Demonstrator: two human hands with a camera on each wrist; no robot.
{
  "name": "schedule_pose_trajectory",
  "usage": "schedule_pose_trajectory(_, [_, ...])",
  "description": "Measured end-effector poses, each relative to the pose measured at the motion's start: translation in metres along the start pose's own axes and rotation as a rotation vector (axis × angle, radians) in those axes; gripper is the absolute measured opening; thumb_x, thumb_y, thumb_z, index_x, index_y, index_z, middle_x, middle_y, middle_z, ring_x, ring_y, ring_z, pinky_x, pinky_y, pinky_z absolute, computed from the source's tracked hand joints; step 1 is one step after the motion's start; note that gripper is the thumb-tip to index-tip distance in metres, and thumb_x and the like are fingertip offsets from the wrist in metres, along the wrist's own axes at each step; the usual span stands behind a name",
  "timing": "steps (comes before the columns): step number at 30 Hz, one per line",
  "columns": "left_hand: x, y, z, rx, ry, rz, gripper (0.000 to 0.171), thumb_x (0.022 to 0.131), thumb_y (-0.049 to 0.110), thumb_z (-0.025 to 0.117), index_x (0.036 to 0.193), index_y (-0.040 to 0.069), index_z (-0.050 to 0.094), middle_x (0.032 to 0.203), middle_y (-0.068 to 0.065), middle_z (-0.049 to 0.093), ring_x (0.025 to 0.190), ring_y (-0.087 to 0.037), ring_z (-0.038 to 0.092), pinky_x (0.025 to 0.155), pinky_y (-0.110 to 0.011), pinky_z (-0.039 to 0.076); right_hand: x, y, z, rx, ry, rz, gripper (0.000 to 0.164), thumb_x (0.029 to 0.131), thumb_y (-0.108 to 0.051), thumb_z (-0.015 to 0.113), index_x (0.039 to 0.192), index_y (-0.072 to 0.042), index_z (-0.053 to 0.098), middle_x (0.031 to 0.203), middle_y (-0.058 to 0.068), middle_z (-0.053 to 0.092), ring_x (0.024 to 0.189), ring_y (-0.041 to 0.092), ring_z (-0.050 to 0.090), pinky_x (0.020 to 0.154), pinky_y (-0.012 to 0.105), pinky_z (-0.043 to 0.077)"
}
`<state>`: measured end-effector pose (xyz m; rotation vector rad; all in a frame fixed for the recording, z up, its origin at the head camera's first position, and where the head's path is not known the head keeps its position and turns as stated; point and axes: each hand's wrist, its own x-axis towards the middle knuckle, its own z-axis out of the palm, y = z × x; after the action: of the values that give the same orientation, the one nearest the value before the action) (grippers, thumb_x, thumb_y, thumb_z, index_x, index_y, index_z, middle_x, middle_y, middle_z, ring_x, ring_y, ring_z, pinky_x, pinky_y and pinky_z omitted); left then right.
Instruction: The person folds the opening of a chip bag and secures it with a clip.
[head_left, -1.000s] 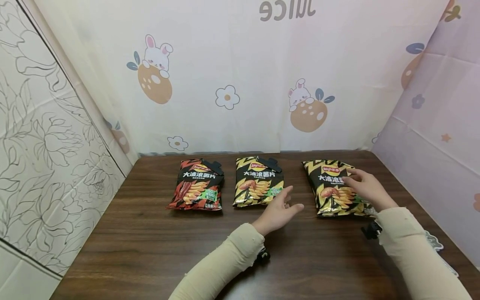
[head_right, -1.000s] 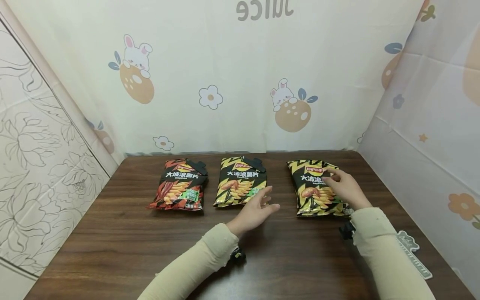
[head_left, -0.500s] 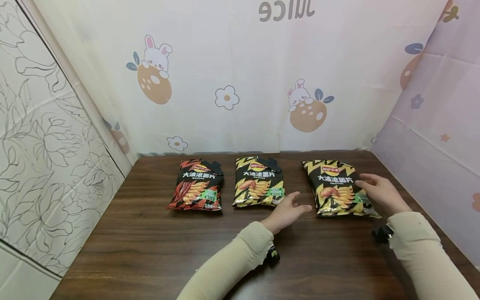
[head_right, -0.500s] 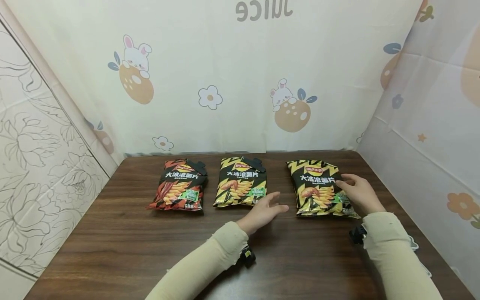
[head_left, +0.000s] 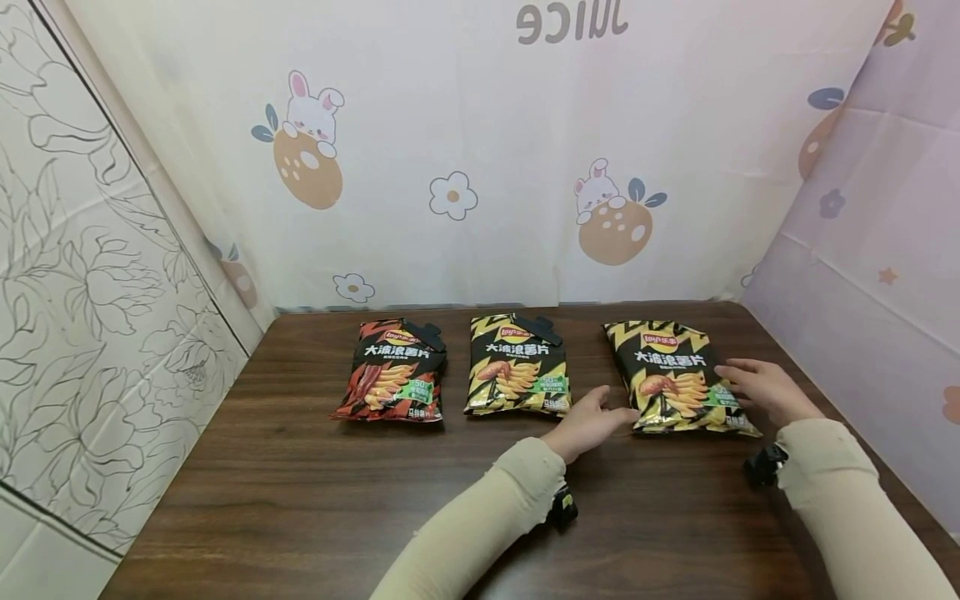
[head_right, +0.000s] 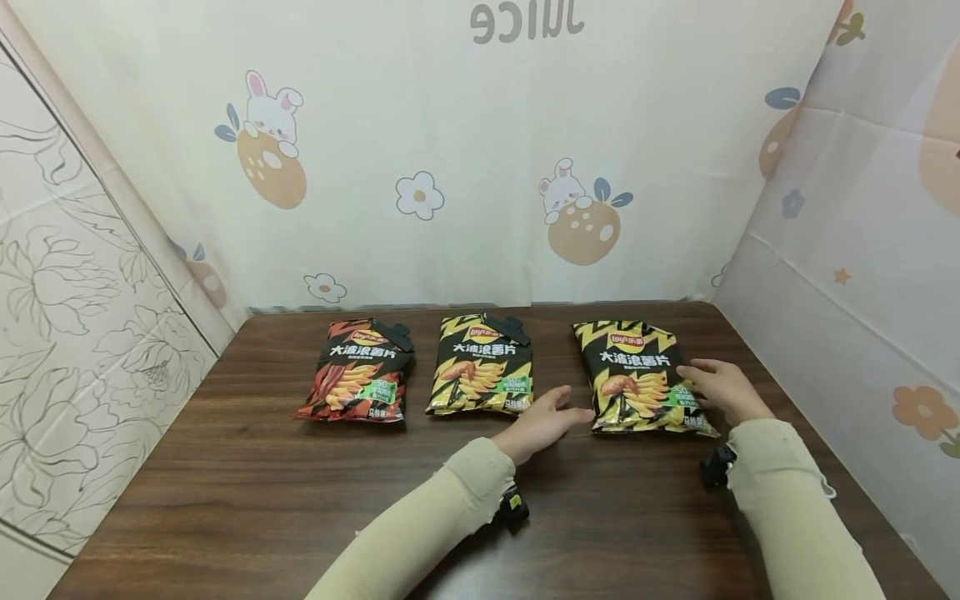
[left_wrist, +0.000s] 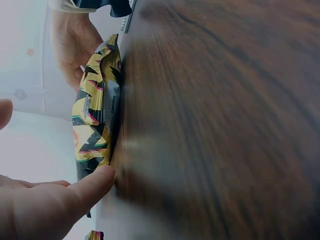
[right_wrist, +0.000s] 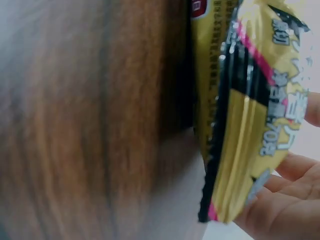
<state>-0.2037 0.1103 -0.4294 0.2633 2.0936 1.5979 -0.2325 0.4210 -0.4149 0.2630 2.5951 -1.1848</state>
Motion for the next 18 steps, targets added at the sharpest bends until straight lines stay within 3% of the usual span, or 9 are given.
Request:
schedule_pose_trajectory(6, [0.005, -0.001, 0.0, -0.026, -0.012, -0.003, 0.073, 0.093, 0.041, 0.063, 0.154, 0.015, 0.032, 0.156, -0.002, 0.038, 0.144, -0.023, 0.037, 0.112, -0.044, 0.037, 0.004, -0.002, 0.0, 0.004, -0.022, 0.01, 0.085, 0.103, -0.052, 0.03, 0.15, 0.015, 0.005, 0.151, 0.044, 0.011, 0.135, 0.06, 0.024, 0.103, 0.061, 0.039])
schedule_pose_trajectory(18, [0.012, -0.002, 0.006, -0.009, -0.045, 0.0, 0.072, 0.094, 0.04, 0.063, 0.154, 0.015, 0.033, 0.155, 0.001, 0.04, 0.143, -0.019, 0.039, 0.112, -0.041, 0.037, 0.016, 0.001, -0.002, 0.002, -0.035, 0.139, 0.089, 0.1, -0.058, 0.031, 0.153, 0.008, 0.002, 0.153, 0.041, 0.005, 0.139, 0.058, 0.018, 0.106, 0.065, 0.033])
